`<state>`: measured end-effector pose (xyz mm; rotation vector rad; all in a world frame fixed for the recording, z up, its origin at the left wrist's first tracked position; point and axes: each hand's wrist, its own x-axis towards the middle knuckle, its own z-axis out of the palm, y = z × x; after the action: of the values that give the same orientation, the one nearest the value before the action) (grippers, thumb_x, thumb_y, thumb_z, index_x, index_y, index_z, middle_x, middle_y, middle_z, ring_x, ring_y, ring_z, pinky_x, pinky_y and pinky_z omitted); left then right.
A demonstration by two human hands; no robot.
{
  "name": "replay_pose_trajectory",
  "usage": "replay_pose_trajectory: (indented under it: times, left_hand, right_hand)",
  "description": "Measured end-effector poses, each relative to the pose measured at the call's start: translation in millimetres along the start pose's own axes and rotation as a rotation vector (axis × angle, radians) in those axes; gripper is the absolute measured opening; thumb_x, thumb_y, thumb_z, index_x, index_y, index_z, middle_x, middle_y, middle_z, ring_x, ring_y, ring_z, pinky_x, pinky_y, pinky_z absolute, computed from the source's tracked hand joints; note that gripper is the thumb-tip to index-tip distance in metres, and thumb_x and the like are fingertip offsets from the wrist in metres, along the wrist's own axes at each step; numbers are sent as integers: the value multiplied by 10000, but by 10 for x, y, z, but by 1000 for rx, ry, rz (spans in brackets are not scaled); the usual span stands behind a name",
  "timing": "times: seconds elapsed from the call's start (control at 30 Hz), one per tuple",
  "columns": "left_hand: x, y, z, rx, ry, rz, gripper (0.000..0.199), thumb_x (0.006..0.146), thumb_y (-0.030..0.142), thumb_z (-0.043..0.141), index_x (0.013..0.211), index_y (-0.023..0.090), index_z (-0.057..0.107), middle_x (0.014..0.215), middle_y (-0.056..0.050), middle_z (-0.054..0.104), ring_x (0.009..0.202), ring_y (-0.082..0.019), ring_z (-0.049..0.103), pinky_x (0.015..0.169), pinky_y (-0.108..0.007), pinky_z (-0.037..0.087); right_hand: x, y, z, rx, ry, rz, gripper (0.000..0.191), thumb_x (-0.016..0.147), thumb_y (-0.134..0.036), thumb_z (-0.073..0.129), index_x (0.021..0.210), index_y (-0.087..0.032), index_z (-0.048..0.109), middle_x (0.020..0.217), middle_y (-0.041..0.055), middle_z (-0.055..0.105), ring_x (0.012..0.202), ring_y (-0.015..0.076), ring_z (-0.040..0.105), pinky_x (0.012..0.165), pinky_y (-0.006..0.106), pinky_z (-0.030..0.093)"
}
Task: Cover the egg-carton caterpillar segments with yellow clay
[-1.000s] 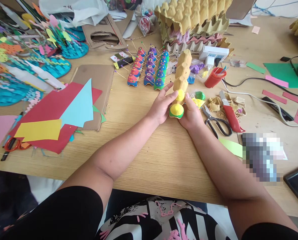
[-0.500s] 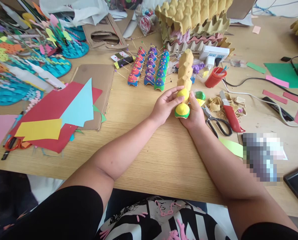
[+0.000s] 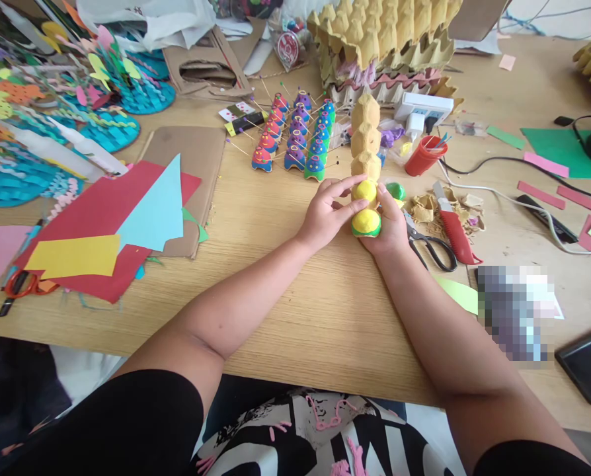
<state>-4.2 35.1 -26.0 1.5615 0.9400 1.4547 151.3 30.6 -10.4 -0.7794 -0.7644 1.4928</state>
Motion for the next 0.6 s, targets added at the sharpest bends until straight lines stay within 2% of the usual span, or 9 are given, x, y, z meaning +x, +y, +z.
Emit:
replay_pose_trajectory:
  times: [0.17, 0.3, 0.6]
  left_hand:
    - [6, -70, -14, 84, 4, 26, 525, 1029, 656, 933, 1482, 393, 895, 1275, -81, 757, 1234, -247, 725, 937, -301, 639]
    - [11, -104, -32, 133, 2, 63, 549, 1045, 705, 893, 1498, 395, 887, 1222, -76, 740, 1196, -247, 731, 950, -330, 639]
    - [-1, -61, -36, 176, -3, 69, 599, 1021, 767, 885, 1482, 385, 883, 1285, -77, 775, 1271, -266, 744, 1084, -388, 630]
  right_hand:
    - [7, 26, -11, 18, -16, 10, 475, 863, -669, 992, 1076, -325, 744, 1049, -1, 894, 1291, 319, 882, 1025, 467, 798]
    - [-6, 6, 13, -15, -16, 15, 475, 895, -697, 964, 1062, -324, 722, 1028, 1, 887, 1303, 315, 874, 1021, 458, 794]
    - [-7, 37, 22, 32, -15, 36, 478, 861, -686, 991, 1054, -326, 742, 1077, 3, 903, 1349, 321, 867, 1061, 462, 790]
